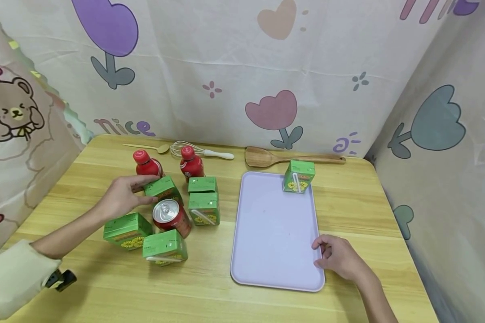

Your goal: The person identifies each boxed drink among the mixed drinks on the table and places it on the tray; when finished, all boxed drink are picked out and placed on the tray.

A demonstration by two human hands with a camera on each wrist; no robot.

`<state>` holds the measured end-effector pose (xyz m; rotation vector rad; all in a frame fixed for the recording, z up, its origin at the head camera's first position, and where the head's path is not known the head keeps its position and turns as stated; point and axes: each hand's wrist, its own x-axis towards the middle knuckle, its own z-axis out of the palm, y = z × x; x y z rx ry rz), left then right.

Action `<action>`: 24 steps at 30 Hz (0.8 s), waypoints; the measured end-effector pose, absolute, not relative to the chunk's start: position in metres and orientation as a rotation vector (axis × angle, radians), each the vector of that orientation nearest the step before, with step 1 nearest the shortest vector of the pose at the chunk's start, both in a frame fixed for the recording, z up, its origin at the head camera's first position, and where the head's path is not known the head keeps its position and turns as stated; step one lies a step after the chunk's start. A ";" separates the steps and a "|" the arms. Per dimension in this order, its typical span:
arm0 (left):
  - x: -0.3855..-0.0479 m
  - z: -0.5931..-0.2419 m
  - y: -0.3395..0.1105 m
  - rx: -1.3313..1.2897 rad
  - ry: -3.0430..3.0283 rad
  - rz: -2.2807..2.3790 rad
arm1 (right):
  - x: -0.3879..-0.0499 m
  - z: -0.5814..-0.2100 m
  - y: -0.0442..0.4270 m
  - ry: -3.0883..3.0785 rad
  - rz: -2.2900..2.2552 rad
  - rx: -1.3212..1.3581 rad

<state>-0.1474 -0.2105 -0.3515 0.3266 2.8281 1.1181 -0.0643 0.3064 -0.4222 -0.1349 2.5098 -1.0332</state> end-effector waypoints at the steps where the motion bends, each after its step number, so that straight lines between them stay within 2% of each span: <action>1: -0.147 -0.351 -0.211 0.327 2.837 1.114 | -0.064 -0.422 0.306 2.508 -1.038 -0.136; 24: -0.145 -0.326 -0.211 0.261 2.806 1.156 | -0.063 -0.422 0.306 2.531 -1.018 -0.129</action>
